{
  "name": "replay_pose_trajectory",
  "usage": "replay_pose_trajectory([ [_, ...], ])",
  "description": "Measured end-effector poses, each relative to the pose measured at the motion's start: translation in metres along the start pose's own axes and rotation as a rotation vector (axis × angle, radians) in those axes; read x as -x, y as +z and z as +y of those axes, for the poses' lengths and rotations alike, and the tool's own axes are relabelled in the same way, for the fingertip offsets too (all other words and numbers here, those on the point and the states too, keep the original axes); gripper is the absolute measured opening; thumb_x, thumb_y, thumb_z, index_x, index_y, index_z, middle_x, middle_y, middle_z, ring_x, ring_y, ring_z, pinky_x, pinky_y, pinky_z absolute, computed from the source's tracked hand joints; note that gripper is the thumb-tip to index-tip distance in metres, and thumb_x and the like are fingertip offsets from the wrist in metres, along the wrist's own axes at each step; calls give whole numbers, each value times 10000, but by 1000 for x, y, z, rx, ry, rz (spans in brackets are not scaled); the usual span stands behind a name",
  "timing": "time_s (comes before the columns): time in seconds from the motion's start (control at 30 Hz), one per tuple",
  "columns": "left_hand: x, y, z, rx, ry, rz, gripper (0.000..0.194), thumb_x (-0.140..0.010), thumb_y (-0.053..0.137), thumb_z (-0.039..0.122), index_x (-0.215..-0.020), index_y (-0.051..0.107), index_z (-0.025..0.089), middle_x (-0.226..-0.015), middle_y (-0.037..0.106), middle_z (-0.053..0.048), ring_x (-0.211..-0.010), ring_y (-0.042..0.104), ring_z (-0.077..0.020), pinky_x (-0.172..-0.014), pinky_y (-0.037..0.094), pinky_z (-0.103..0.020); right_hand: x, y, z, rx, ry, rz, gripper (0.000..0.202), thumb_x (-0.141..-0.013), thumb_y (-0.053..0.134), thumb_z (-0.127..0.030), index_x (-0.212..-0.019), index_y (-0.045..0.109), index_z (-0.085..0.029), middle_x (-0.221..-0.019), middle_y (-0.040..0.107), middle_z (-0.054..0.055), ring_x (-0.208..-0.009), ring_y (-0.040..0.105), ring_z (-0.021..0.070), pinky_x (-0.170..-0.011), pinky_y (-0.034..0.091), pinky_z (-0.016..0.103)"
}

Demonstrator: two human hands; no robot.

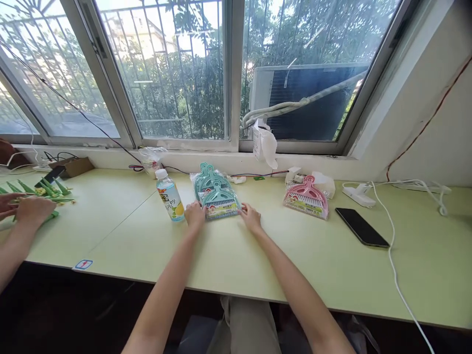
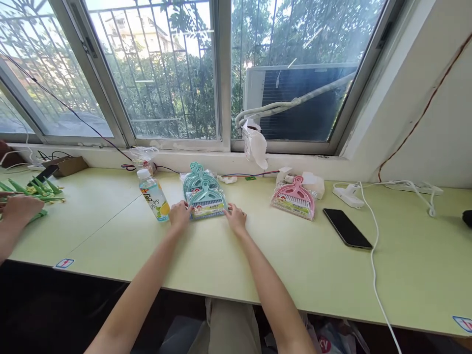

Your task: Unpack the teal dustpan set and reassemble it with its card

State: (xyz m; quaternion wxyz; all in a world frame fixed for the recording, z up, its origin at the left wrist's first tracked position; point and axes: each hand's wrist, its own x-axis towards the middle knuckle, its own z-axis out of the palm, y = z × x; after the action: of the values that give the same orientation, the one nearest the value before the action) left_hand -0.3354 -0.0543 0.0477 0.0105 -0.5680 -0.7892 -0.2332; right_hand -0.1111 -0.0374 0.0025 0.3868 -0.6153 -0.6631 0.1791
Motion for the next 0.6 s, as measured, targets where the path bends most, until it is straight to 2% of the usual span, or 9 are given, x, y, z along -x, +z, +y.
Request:
replay_pose_trajectory([
  [0.1, -3, -4, -1, 316, -43, -177, 185, -766, 643, 325, -734, 505, 205, -822, 652, -55, -927, 617, -257, -759, 476, -325, -1, 1, 7, -79, -13, 9, 362, -827, 587, -363, -1169, 580, -246, -1095, 693, 78, -1033, 626, 231, -915, 432, 394],
  [0.2, -3, -5, 7, 902, -189, -332, 231, -689, 694, 195, -811, 498, 198, -773, 639, -8, -760, 634, -161, -690, 510, -263, -1, -15, 20, -224, 23, 15, 335, -781, 628, -315, -1110, 632, -249, -999, 714, 51, -916, 664, 210, -842, 482, 347],
  [0.27, 0, -5, 15, 1197, -245, -479, 267, -667, 686, 137, -872, 522, 180, -790, 652, -13, -703, 634, -125, -666, 522, -230, -1, -26, 24, -302, 33, 20, 295, -763, 628, -288, -1054, 666, -252, -973, 715, 27, -831, 669, 189, -794, 499, 323],
  [0.33, 5, -5, 21, 1330, -202, -669, 252, -658, 669, 113, -880, 564, 165, -817, 674, -26, -688, 638, -116, -644, 529, -212, -1, -35, 24, -336, 0, 52, 262, -766, 617, -284, -1017, 683, -249, -1011, 704, 26, -805, 658, 177, -766, 503, 310],
  [0.4, 10, -2, 25, 1385, -161, -812, 220, -670, 654, 121, -880, 598, 154, -843, 694, -40, -691, 646, -123, -634, 541, -218, 0, -40, 21, -314, -75, 90, 219, -793, 593, -292, -982, 693, -246, -1064, 682, 40, -877, 639, 187, -776, 497, 312],
  [0.47, 13, 2, 28, 1426, -193, -846, 210, -691, 650, 145, -897, 615, 143, -856, 705, -50, -700, 655, -131, -644, 552, -229, 2, -43, 16, -241, -155, 139, 197, -826, 567, -294, -963, 696, -235, -1118, 649, 65, -1012, 595, 209, -843, 475, 335],
  [0.6, 15, 10, 32, 1533, -204, -747, 378, -706, 658, 165, -1075, 584, 187, -923, 708, -22, -737, 666, -130, -644, 554, -235, 12, -47, 6, 22, -248, 288, 189, -878, 521, -257, -958, 686, -215, -1213, 574, 108, -1157, 488, 245, -951, 399, 398],
])
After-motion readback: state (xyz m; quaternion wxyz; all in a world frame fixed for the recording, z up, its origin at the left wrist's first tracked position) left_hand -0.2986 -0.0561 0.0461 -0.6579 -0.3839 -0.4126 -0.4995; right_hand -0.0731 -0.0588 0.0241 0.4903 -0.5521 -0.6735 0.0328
